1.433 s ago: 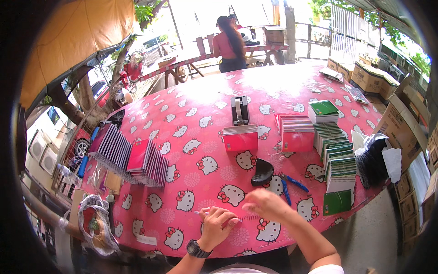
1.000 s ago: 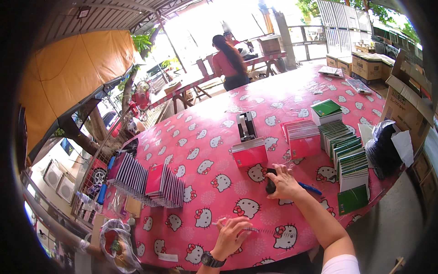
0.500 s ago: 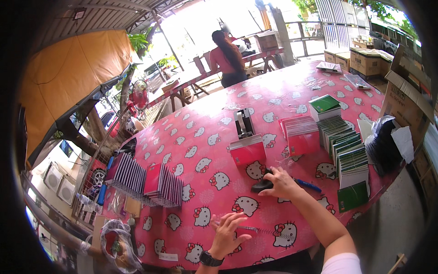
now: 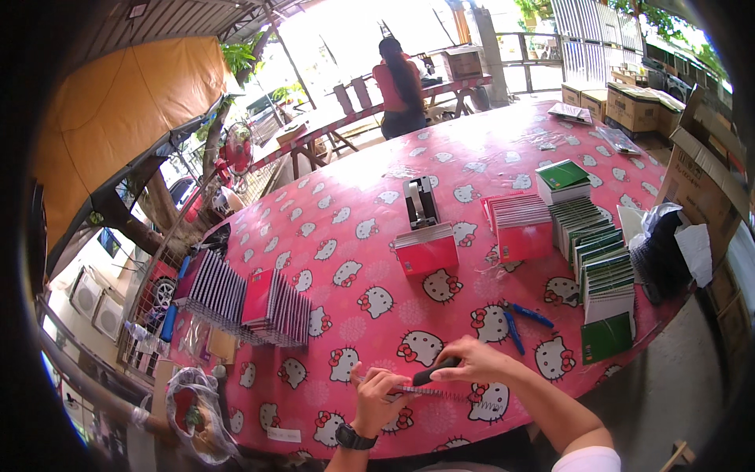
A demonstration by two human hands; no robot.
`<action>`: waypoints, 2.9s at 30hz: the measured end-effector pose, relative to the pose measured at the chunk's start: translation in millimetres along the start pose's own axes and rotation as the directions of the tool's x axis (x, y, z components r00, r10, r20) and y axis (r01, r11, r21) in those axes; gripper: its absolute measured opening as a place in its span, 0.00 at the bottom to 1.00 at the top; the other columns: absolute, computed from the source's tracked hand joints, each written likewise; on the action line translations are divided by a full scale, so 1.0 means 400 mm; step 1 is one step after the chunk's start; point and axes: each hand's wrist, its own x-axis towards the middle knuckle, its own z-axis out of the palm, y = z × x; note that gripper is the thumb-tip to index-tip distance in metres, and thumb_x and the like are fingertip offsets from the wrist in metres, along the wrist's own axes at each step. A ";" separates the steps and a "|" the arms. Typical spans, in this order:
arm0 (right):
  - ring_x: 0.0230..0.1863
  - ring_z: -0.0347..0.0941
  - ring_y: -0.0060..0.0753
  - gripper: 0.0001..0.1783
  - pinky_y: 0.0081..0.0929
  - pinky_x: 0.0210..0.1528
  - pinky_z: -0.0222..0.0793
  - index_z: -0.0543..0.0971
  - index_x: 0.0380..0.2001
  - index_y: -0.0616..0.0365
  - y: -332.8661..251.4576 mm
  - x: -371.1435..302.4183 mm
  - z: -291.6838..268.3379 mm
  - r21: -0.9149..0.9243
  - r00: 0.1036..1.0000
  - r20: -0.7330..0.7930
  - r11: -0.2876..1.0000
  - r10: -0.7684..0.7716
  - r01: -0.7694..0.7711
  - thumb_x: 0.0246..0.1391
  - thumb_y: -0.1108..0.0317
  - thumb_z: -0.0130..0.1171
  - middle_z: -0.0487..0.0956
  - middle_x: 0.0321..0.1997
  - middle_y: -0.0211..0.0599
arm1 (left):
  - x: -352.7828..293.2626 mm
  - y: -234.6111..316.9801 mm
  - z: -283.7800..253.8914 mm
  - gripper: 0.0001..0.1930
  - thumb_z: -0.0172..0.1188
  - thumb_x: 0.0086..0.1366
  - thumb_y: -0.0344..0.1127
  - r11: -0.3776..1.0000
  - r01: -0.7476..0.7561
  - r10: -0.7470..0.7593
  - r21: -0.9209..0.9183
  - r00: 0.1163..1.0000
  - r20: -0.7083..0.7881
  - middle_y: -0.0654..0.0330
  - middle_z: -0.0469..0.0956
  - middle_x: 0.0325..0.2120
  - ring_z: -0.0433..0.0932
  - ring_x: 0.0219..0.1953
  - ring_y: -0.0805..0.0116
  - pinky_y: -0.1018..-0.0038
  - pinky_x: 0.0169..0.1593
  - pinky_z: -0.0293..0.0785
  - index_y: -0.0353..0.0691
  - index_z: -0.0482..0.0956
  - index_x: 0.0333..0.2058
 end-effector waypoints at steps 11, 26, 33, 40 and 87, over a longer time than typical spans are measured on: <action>0.46 0.69 0.40 0.26 0.31 0.49 0.66 0.81 0.38 0.57 -0.064 0.021 0.031 0.379 0.988 0.057 0.918 -0.144 0.112 0.47 0.44 0.63 0.79 0.40 0.41 | -0.024 -0.013 0.006 0.42 0.76 0.38 0.45 0.993 0.113 -0.112 -0.021 0.993 0.042 0.75 0.79 0.26 0.76 0.38 0.74 0.57 0.61 0.45 0.49 0.66 0.54; 0.51 0.68 0.40 0.27 0.32 0.52 0.65 0.81 0.40 0.55 -0.028 0.066 0.044 0.378 0.989 0.078 0.921 -0.128 0.089 0.47 0.43 0.64 0.75 0.50 0.47 | -0.094 -0.110 0.026 0.17 0.58 0.57 0.16 0.168 0.235 -0.566 -0.957 0.818 0.101 0.56 0.79 0.40 0.77 0.42 0.73 0.77 0.47 0.75 0.35 0.76 0.46; 0.43 0.69 0.29 0.25 0.27 0.45 0.65 0.81 0.40 0.56 -0.023 0.083 0.058 0.237 0.994 -0.005 0.966 -0.108 0.106 0.49 0.46 0.63 0.78 0.39 0.35 | -0.100 -0.104 0.040 0.13 0.56 0.58 0.16 0.163 0.233 -0.599 -0.959 0.796 0.091 0.54 0.81 0.39 0.78 0.42 0.70 0.77 0.49 0.74 0.33 0.79 0.42; 0.44 0.69 0.37 0.25 0.31 0.48 0.64 0.80 0.40 0.55 -0.048 0.098 0.077 0.363 0.993 0.071 0.930 -0.092 0.060 0.48 0.46 0.64 0.77 0.40 0.37 | -0.099 -0.106 0.044 0.15 0.58 0.58 0.17 0.111 0.198 -0.545 -0.974 0.832 0.107 0.55 0.80 0.41 0.78 0.42 0.73 0.79 0.47 0.74 0.33 0.78 0.45; 0.34 0.72 0.42 0.08 0.32 0.36 0.69 0.74 0.34 0.64 -0.180 0.120 0.209 -0.333 0.827 -0.437 0.918 -0.354 0.216 0.55 0.71 0.58 0.75 0.32 0.42 | 0.039 0.049 -0.067 0.07 0.62 0.60 0.27 0.700 0.324 -0.490 -0.636 0.866 -0.097 0.63 0.79 0.32 0.75 0.35 0.77 0.78 0.41 0.72 0.36 0.76 0.37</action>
